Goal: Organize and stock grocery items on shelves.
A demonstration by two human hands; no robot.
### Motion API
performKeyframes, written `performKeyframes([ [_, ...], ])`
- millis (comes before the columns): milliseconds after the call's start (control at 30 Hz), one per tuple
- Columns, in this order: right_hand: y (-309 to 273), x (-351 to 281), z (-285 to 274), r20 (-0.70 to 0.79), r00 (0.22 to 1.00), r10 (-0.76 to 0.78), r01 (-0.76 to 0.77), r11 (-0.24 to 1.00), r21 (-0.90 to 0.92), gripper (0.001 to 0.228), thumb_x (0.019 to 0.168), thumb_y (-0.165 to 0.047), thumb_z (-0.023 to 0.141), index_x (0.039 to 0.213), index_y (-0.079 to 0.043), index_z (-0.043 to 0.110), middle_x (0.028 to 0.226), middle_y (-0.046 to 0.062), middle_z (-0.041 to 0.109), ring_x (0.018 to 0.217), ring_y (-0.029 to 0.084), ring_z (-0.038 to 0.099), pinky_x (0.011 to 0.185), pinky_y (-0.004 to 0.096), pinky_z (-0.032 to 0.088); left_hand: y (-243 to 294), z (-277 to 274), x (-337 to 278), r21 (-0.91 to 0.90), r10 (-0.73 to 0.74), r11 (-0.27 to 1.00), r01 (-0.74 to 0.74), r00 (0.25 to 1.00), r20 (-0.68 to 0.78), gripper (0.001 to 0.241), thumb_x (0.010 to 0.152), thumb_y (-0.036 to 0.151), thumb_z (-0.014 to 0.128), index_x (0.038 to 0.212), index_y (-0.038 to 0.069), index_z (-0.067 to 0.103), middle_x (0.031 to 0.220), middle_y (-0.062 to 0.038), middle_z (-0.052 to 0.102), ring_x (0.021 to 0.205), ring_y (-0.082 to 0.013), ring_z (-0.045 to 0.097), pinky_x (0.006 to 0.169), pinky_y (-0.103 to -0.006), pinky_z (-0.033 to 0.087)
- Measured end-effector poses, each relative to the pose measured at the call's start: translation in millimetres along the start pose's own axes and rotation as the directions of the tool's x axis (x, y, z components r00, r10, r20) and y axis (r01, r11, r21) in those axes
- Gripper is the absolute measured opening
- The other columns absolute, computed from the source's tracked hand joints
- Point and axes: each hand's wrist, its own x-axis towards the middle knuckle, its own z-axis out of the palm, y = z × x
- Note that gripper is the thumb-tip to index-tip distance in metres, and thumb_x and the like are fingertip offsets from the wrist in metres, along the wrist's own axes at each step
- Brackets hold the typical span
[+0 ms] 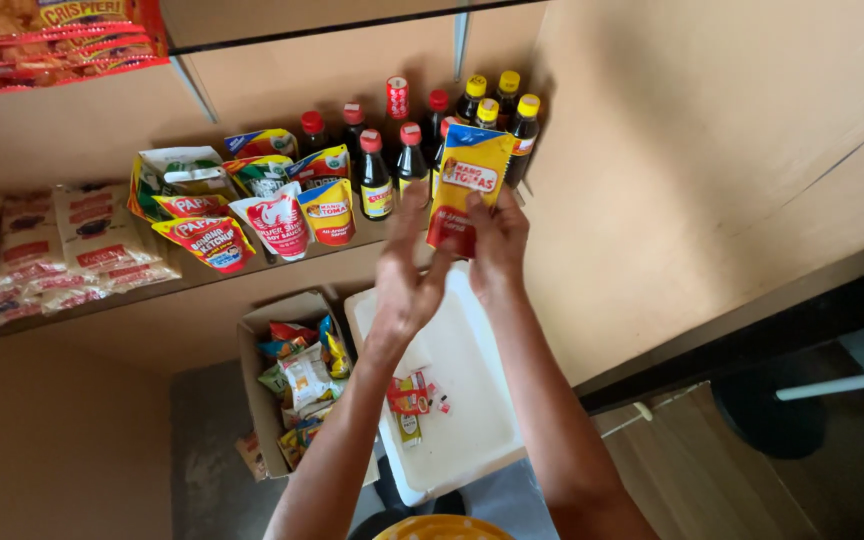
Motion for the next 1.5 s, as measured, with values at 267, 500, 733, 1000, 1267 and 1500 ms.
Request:
performKeyframes([
  [267,-16,-15,5,0.116,0.992,0.055,-0.049,0.997,-0.052,0.044,0.108,-0.024,0.054,0.141,0.006,0.059,0.137,0.013,0.067,0.125,0.021,0.064,0.107,0.036,0.054,-22,2,17,-0.314,-0.125,0.939,0.140,0.990,0.068,0.037,0.104,0.013,0.058,0.139,0.002,0.054,0.104,-0.007,0.069,0.084,-0.0122,0.058,0.073,-0.0280,0.052],
  [500,-9,4,-9,-0.043,0.989,0.145,-0.146,0.989,-0.031,0.049,0.089,-0.010,0.076,0.131,-0.012,0.052,0.127,0.010,0.070,0.116,0.018,0.067,0.100,0.034,0.055,-46,3,3,-0.641,-0.115,0.732,0.231,0.969,0.218,0.048,0.090,-0.005,0.056,0.135,0.007,0.049,0.122,-0.005,0.066,0.111,-0.0133,0.064,0.096,-0.0288,0.054],
  [733,20,-5,-30,0.051,0.982,0.180,-0.175,0.981,-0.077,0.028,0.089,-0.004,0.082,0.112,0.002,0.069,0.103,0.008,0.074,0.089,0.012,0.070,0.081,0.030,0.059,-90,10,4,-0.280,-0.378,0.882,0.379,0.924,0.060,0.032,0.108,0.031,0.063,0.108,-0.002,0.065,0.084,-0.003,0.056,0.076,-0.0122,0.043,0.064,-0.0319,0.040],
  [1000,18,-4,-24,-0.109,0.990,0.085,-0.088,0.996,-0.021,0.019,0.095,-0.016,0.076,0.101,0.002,0.076,0.093,0.006,0.076,0.081,0.011,0.068,0.075,0.029,0.058,-76,9,-1,-0.453,-0.255,0.837,0.307,0.951,0.174,0.035,0.105,0.038,0.052,0.101,0.005,0.063,0.088,0.003,0.065,0.081,-0.0046,0.054,0.073,-0.0246,0.050],
  [1267,19,-5,-28,-0.029,0.999,-0.018,0.007,0.942,-0.336,0.038,0.104,-0.022,0.069,0.126,0.008,0.064,0.112,0.009,0.072,0.096,0.014,0.065,0.082,0.031,0.054,-122,18,-2,-0.397,-0.355,0.866,0.304,0.933,-0.059,0.042,0.110,0.039,0.053,0.100,0.000,0.063,0.086,-0.003,0.060,0.076,-0.0094,0.050,0.067,-0.0276,0.046],
  [1500,28,-30,-10,0.313,0.932,0.183,0.008,0.853,-0.522,0.051,0.104,-0.021,0.061,0.150,-0.001,0.048,0.126,0.010,0.065,0.112,0.013,0.060,0.095,0.029,0.050,-46,1,0,-0.598,-0.581,0.572,0.562,0.792,0.189,0.063,0.101,0.056,0.038,0.142,0.013,0.059,0.115,-0.003,0.070,0.106,-0.0172,0.065,0.090,-0.0341,0.052],
])
